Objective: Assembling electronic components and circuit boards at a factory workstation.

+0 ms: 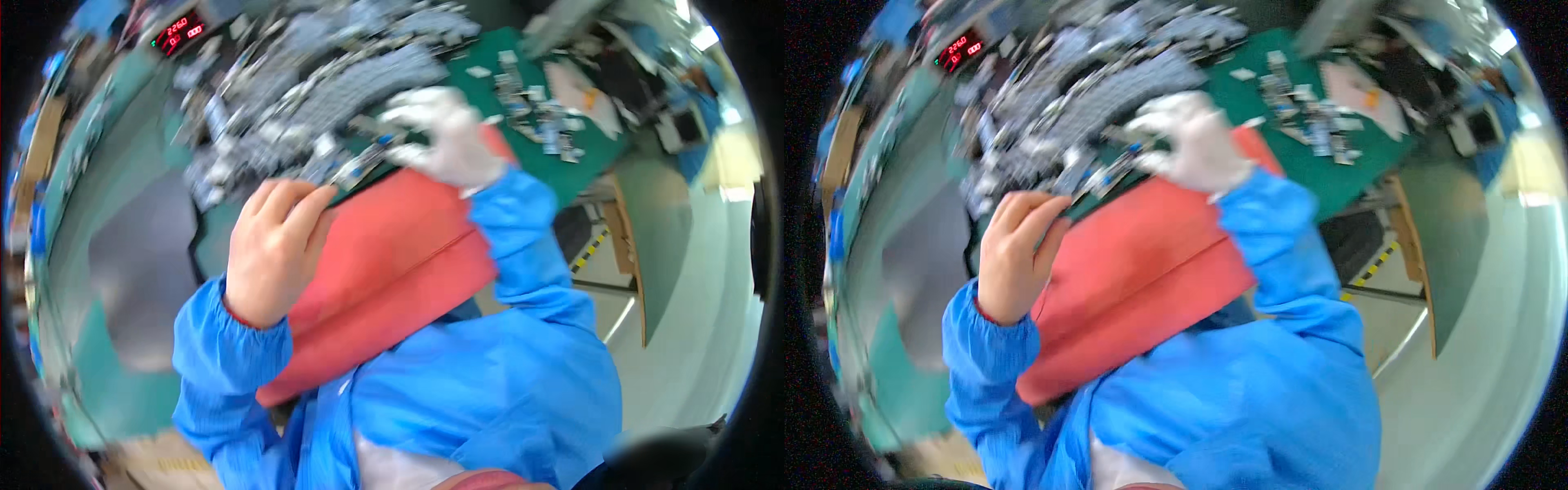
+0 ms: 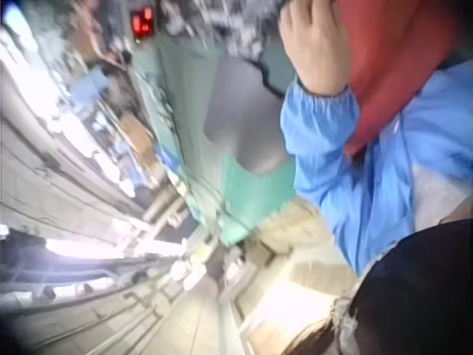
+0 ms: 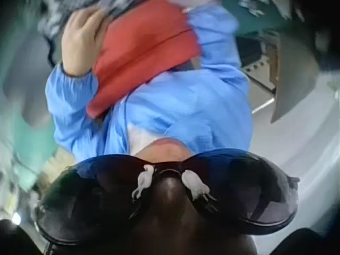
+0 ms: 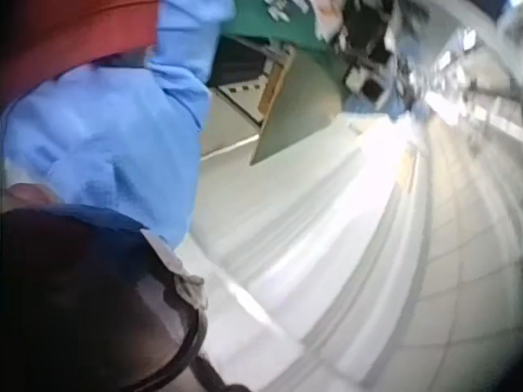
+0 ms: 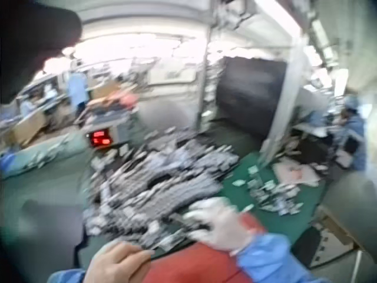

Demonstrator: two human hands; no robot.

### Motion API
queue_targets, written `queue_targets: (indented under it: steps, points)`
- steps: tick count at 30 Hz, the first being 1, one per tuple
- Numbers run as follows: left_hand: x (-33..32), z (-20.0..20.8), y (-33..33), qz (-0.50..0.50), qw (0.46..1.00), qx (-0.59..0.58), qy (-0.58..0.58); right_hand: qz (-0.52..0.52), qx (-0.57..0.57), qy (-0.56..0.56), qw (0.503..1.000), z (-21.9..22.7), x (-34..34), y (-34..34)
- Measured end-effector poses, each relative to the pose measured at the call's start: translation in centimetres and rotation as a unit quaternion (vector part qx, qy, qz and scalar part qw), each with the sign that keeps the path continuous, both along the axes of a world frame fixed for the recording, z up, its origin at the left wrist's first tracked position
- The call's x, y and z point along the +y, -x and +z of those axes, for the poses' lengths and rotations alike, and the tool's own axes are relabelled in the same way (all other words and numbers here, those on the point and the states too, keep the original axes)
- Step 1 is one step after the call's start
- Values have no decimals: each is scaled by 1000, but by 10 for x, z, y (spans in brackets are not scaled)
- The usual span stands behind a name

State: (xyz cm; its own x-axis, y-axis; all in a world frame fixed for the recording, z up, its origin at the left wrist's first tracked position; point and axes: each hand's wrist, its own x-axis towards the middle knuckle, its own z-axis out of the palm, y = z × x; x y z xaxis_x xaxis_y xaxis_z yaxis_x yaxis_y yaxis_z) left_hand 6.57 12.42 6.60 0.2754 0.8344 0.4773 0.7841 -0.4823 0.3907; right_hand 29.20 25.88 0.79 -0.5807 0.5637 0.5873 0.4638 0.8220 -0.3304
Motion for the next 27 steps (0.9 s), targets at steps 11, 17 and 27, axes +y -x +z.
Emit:
queue_targets:
  steps: [11, 17, 27]
  points:
    - [102, -15, -41, 79, 993, 86, -27, -115, 156, 116, 974, -5, -3, -5]
    - [79, 21, -38, 5, 991, -126, 52, 133, 422, 349, 826, 15, -22, 5]
    - [-22, 5, 18, 53, 947, -236, 213, 132, 99, 145, 976, 33, -73, 50]
